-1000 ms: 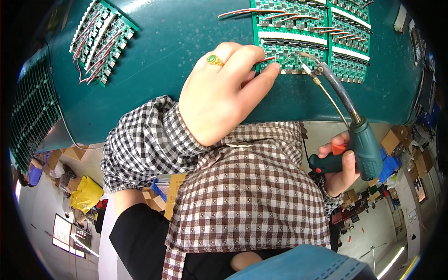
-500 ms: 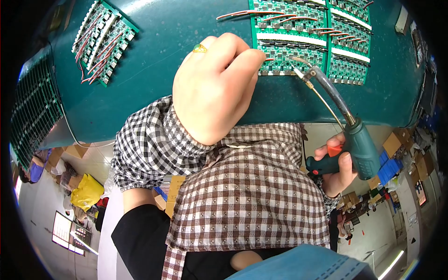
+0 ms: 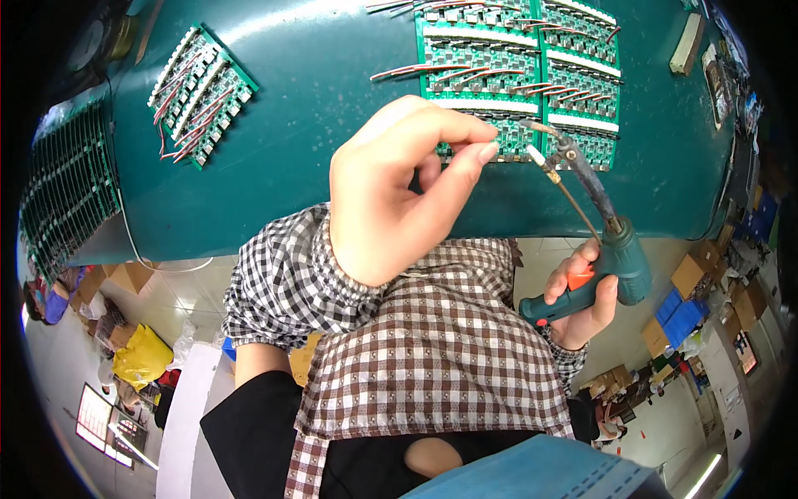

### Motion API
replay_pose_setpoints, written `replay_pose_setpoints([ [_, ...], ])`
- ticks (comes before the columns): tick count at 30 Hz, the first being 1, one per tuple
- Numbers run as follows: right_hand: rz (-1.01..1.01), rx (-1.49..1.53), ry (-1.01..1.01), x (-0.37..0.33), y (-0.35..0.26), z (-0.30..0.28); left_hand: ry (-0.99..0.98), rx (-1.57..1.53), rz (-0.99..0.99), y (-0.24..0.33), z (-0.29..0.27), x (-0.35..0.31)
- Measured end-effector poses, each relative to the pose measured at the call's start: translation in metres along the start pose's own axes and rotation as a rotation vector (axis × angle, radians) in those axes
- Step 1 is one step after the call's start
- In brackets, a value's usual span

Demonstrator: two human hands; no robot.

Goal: The person positions wires onto circuit boards and solders them using a soldering gun.

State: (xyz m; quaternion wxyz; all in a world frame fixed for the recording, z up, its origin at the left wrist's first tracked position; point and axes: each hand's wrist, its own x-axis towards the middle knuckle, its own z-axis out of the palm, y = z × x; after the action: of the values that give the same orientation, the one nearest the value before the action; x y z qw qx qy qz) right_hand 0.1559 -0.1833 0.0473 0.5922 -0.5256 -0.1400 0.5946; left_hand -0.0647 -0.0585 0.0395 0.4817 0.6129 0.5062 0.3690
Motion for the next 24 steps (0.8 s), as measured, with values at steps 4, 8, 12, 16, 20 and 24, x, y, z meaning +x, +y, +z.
replay_pose_setpoints([
  [4, 0.003, 0.055, -0.04, 0.0, 0.001, 0.0, -0.034, -0.162, -0.059, 0.007, 0.003, -0.009],
  [8, 0.02, 0.073, -0.06, 0.0, 0.002, 0.0, -0.099, -0.784, -0.435, 0.004, 0.016, -0.005],
  [12, 0.034, 0.063, -0.065, 0.0, 0.004, 0.0, -0.17, -1.004, -0.631, 0.003, 0.013, -0.006],
  [16, -0.018, 0.111, -0.058, 0.005, -0.001, -0.002, -0.047, -0.352, -0.106, -0.01, -0.003, -0.02],
  [20, -0.04, 0.062, -0.059, 0.013, -0.002, -0.001, 0.111, 0.402, 0.189, -0.031, -0.017, -0.011],
  [24, -0.024, 0.028, -0.073, 0.017, -0.003, 0.001, 0.052, 0.492, 0.091, -0.032, -0.007, -0.009],
])
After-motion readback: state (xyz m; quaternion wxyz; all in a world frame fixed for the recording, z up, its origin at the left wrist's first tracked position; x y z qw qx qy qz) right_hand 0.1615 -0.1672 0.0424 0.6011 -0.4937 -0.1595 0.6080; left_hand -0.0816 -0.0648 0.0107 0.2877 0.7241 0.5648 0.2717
